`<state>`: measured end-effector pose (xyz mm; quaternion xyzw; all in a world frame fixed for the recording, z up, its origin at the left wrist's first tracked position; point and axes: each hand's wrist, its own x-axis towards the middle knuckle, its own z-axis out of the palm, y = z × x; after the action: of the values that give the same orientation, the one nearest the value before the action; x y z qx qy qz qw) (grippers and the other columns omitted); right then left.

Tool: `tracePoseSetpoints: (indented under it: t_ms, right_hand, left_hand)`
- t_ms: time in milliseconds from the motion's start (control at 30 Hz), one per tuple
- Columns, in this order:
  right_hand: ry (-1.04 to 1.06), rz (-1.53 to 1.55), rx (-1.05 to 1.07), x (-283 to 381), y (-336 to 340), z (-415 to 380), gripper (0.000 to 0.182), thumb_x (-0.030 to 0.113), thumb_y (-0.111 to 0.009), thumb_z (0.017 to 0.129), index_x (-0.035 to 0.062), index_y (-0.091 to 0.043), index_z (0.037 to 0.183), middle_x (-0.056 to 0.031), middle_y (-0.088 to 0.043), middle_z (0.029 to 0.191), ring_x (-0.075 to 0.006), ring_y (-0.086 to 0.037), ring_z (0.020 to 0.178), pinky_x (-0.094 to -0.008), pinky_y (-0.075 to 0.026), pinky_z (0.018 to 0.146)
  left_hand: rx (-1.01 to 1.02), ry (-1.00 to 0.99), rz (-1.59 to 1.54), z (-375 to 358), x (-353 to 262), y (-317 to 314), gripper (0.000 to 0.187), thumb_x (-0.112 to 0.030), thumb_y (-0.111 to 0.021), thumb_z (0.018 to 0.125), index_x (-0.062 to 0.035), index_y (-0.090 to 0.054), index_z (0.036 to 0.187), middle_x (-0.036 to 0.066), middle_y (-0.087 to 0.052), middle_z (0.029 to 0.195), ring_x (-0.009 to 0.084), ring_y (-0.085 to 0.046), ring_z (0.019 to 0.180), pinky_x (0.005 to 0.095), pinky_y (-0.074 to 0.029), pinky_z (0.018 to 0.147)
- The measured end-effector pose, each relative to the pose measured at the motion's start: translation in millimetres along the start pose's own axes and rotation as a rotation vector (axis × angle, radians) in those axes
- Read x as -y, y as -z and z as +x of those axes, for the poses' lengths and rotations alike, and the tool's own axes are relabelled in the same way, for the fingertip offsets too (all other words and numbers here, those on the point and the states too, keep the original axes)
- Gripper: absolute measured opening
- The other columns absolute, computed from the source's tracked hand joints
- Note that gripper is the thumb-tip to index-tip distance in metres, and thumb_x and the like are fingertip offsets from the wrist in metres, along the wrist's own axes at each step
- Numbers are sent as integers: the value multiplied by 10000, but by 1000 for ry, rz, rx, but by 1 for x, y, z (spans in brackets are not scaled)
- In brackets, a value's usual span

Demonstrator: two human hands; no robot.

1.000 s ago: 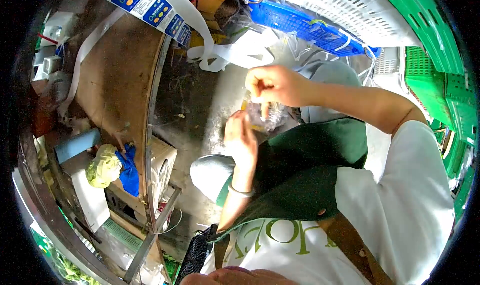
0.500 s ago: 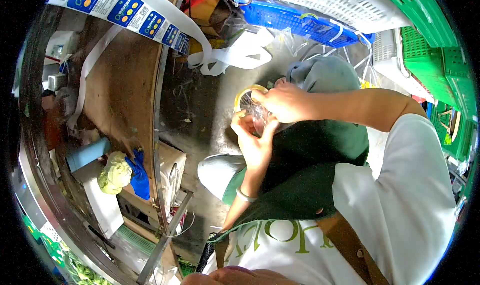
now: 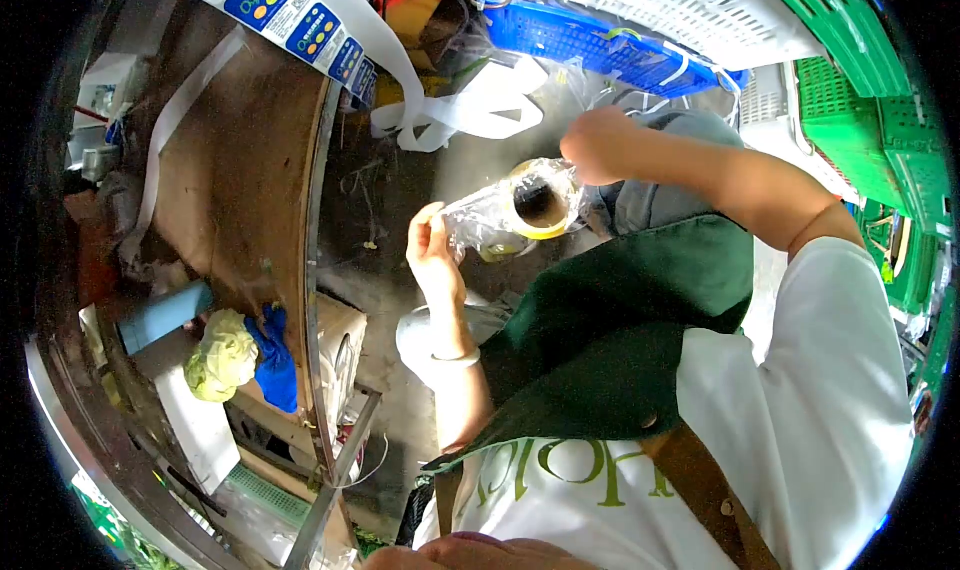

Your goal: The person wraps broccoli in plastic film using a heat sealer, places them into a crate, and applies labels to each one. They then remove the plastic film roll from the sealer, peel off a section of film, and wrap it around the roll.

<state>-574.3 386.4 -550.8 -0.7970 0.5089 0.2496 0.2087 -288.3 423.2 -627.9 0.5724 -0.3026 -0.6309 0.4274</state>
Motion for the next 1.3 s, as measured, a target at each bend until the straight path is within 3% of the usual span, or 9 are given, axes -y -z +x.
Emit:
tracePoseSetpoints:
  t_ms: [133,300,467,600,767,900,1000,1167,1300]
  right_hand:
    - [-24,-92,172,15,4,11,173,148,-633,698,61,-676,842,-141,-681,871,-322,-666,866,-446,-531,706]
    - [317,-17,-783,64,-4,-19,116,161,-600,781,62,-592,843,-102,-587,940,-288,-585,990,-406,-493,846]
    - [111,71,-591,119,-69,-19,200,217,-674,760,25,-621,775,-103,-580,768,-282,-582,779,-397,-495,652]
    - [93,207,-801,112,-105,12,129,176,-634,755,51,-613,775,-118,-595,724,-305,-611,728,-455,-487,660]
    - [341,209,-672,80,-108,24,96,164,-612,704,69,-605,704,-111,-606,669,-318,-616,688,-475,-474,672]
    - [582,-65,-429,68,-79,18,141,193,-658,615,76,-617,681,-51,-613,639,-259,-609,675,-404,-458,754]
    - [813,-73,-264,82,-20,-1,116,158,-657,625,67,-589,604,-65,-574,562,-260,-617,700,-453,-394,1057]
    - [1105,-85,-217,94,48,-38,140,194,-633,664,72,-588,612,-72,-562,548,-268,-609,627,-493,-389,1070]
    - [987,-15,-111,81,135,-85,237,258,-712,568,87,-591,679,-81,-556,579,-279,-622,670,-505,-377,1098]
  left_hand:
    - [106,115,-373,35,3,-28,137,-140,-497,997,-74,-602,938,-8,-589,808,82,-544,715,238,-440,609]
    - [137,216,-395,58,38,-59,118,-83,-451,985,-85,-541,910,-1,-497,653,97,-472,538,226,-369,465]
    - [132,242,-448,74,53,-76,93,-27,-467,932,-86,-538,924,-3,-510,714,101,-458,553,232,-378,479]
    - [554,353,-682,69,34,-40,329,-42,-554,847,-97,-544,1171,51,-564,1002,139,-559,775,254,-512,704]
    - [748,-123,-78,43,21,-25,895,-19,-867,656,-68,-409,1424,29,-561,1225,131,-551,1093,284,-459,953]
    - [564,-181,32,47,22,-16,165,-5,-665,856,11,-693,1018,33,-700,948,98,-616,863,244,-498,810]
    - [224,-431,401,47,19,-19,108,2,-640,872,-14,-703,959,48,-705,805,79,-617,744,236,-496,694]
    - [-107,-385,891,56,77,15,128,-65,-665,797,-80,-686,922,187,-695,853,400,-673,861,456,-547,753]
    - [-64,-494,1092,26,72,63,171,-116,-540,816,-101,-684,906,188,-685,849,400,-675,801,483,-549,716]
